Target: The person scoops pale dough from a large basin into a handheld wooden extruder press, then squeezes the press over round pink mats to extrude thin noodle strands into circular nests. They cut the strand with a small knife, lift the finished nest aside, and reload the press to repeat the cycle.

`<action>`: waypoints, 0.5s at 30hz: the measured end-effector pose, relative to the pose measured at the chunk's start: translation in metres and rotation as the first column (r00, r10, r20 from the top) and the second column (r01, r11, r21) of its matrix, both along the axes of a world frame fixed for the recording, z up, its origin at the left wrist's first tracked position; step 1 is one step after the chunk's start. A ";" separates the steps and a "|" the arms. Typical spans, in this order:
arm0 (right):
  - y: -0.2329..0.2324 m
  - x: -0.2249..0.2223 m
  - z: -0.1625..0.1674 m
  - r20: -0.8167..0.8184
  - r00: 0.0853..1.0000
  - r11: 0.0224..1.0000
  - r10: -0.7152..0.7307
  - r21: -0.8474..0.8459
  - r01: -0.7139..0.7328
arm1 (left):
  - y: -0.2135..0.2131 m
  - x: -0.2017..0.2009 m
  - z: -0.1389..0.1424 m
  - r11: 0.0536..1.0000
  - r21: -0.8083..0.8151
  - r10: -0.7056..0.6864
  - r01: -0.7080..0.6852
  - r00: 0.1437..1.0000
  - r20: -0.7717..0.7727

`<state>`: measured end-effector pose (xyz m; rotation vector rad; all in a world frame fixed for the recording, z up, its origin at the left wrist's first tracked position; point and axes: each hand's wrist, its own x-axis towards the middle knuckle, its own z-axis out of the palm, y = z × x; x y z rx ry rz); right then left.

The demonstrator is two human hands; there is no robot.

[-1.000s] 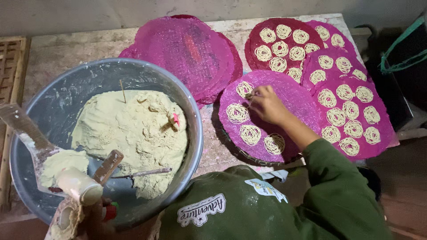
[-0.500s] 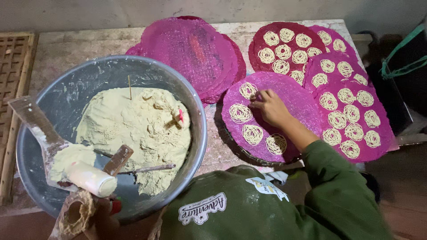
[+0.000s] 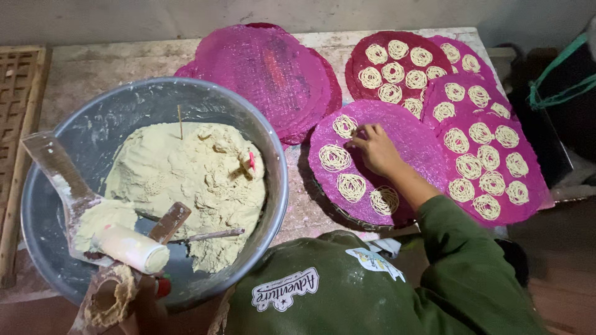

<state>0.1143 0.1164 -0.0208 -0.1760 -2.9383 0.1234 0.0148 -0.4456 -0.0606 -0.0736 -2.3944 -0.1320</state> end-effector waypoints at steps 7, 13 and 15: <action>-0.004 -0.026 0.015 -0.032 0.996 0.992 -0.078 -0.099 0.075 | 0.023 -0.017 0.002 1.000 0.009 -0.004 0.004 1.000 -0.012; -0.005 -0.040 0.005 -0.011 0.999 0.998 0.041 0.049 -0.041 | 0.023 -0.020 0.006 1.000 -0.001 -0.008 0.008 1.000 -0.018; 0.000 -0.039 0.005 -0.022 0.999 0.997 0.031 -0.067 -0.032 | 0.013 -0.015 0.007 1.000 -0.002 -0.004 0.004 1.000 -0.014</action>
